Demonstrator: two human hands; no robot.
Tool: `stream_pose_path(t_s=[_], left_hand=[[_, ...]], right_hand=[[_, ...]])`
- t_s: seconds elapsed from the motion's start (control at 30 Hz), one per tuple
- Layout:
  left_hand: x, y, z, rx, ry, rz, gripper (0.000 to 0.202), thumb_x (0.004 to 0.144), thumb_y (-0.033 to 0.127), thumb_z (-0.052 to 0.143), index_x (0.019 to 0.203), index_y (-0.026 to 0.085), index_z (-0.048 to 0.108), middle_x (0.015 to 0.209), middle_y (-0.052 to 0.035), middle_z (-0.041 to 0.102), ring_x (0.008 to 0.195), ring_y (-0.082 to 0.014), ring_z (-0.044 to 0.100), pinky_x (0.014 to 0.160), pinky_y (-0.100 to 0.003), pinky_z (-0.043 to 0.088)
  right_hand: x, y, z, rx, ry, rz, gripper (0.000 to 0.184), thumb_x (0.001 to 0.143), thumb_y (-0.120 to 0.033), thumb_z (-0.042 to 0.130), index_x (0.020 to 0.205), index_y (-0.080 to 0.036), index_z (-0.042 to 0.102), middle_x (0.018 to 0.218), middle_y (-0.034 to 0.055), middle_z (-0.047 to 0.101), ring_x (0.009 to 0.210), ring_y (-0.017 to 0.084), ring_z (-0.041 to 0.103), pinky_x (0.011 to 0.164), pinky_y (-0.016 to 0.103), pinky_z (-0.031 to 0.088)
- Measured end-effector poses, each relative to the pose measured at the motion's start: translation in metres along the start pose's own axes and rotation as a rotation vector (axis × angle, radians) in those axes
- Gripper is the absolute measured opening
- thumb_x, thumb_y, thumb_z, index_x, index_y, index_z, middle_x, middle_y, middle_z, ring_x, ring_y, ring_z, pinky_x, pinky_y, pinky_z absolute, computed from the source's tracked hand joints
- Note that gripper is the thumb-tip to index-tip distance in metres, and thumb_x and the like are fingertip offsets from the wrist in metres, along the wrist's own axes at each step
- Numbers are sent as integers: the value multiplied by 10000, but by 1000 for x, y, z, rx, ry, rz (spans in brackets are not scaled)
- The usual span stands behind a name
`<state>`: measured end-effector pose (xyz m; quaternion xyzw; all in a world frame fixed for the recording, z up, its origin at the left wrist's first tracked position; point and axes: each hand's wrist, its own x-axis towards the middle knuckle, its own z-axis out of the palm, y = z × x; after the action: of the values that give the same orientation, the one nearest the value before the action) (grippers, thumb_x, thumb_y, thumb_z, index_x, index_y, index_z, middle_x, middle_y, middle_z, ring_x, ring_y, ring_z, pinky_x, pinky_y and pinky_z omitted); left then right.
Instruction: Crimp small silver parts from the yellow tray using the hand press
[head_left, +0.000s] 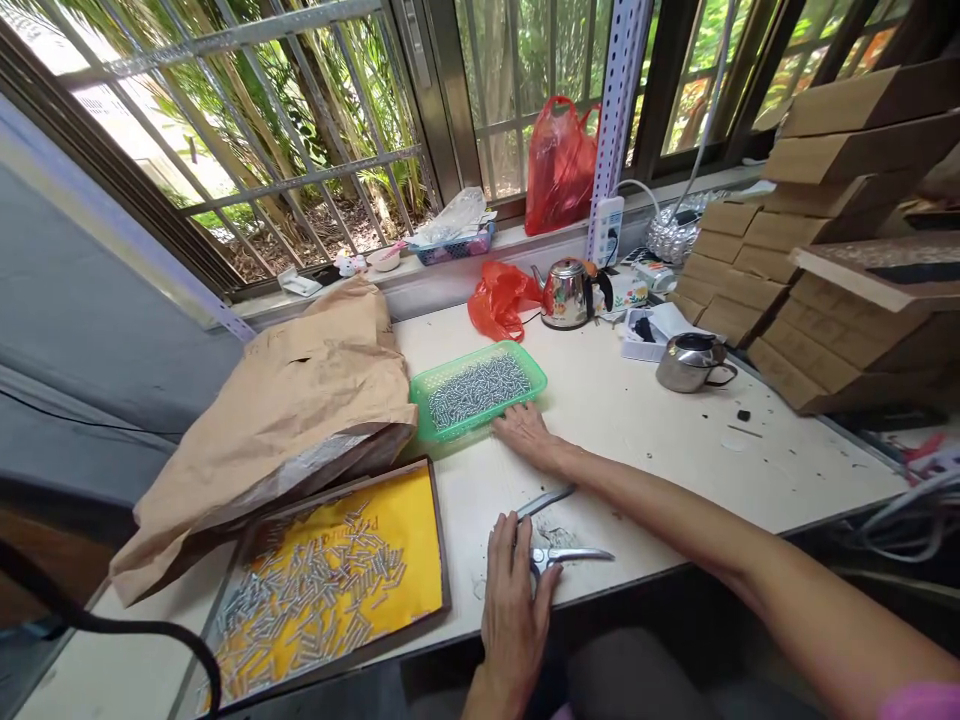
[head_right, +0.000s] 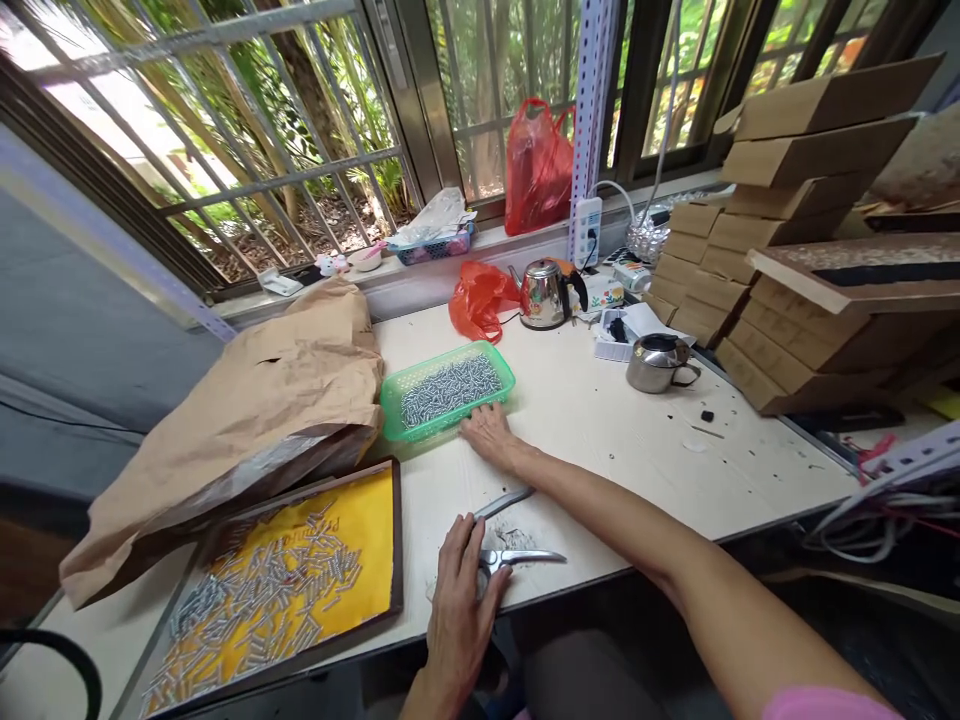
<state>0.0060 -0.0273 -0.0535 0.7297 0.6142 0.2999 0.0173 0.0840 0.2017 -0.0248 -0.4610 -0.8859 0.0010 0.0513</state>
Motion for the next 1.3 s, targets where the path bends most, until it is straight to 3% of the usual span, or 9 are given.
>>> stream_pose_path(t_s=[0.17,0.33,0.43,0.57,0.63,0.73,0.9,1.03,1.3], left_hand=[[0,0,0,-47,30,-27,581,925,238,504,1470,265,304,1440,-108,457,1341,-264,423,1043,-453,463],[-1,1,-1,-161,90,-52,527,951,142,409,1458,255,321,1390,-101,503,1324,-209,444,1061,-399,450],[-1,0,0,-243,129,-36,508,956,105,365,1445,243,344,1372,-110,509,1320,-195,439,1082,-400,422],[2,3,-3,-302,151,-36,475,966,109,342,1425,226,368,1348,-120,517,1301,-185,450,1079,-388,413],[3,8,-10,-292,152,-72,446,970,128,346,1406,210,390,1335,-128,519,1288,-187,457,1070,-380,415],[-2,15,-28,-231,130,-150,376,965,188,401,1337,184,459,1262,-137,542,1223,-201,497,1024,-373,437],[-4,14,-52,-100,-173,-288,221,935,311,475,907,159,634,940,-83,580,863,-182,593,788,-312,483],[18,6,-57,43,-449,-395,262,854,374,566,727,159,648,803,-45,586,712,-160,565,659,-278,406],[55,-10,-56,-61,-788,-643,324,703,323,591,441,169,479,392,51,333,446,-93,397,475,-240,239]], right_hand=[[11,9,0,-8,-8,1,273,895,-32,387,967,-115,636,991,140,636,955,242,526,778,350,380],[-11,6,-5,7,-8,-89,272,921,-53,369,1000,-131,617,1049,129,607,997,229,483,773,316,394],[-14,5,-26,55,35,-147,289,974,-130,323,1060,-141,599,1090,121,578,1046,221,441,835,318,383],[19,24,-66,235,351,-34,283,956,-107,359,1098,-115,604,1065,112,569,985,200,464,814,318,391],[30,35,-82,289,344,62,283,907,-96,458,1154,-108,595,1097,115,563,975,194,483,821,321,401],[10,41,-94,353,290,-1,279,883,-149,531,1147,-121,617,1088,104,579,945,186,518,814,324,416],[-101,25,-75,539,-4,-267,236,941,-261,479,944,-129,675,874,62,638,799,150,569,743,286,424],[-173,10,-53,530,-192,-298,274,905,-359,551,1062,-155,644,977,80,624,825,168,582,723,277,423],[-184,-4,-34,376,-232,-188,117,902,-200,501,953,-189,606,1006,58,604,877,175,584,724,269,404]])
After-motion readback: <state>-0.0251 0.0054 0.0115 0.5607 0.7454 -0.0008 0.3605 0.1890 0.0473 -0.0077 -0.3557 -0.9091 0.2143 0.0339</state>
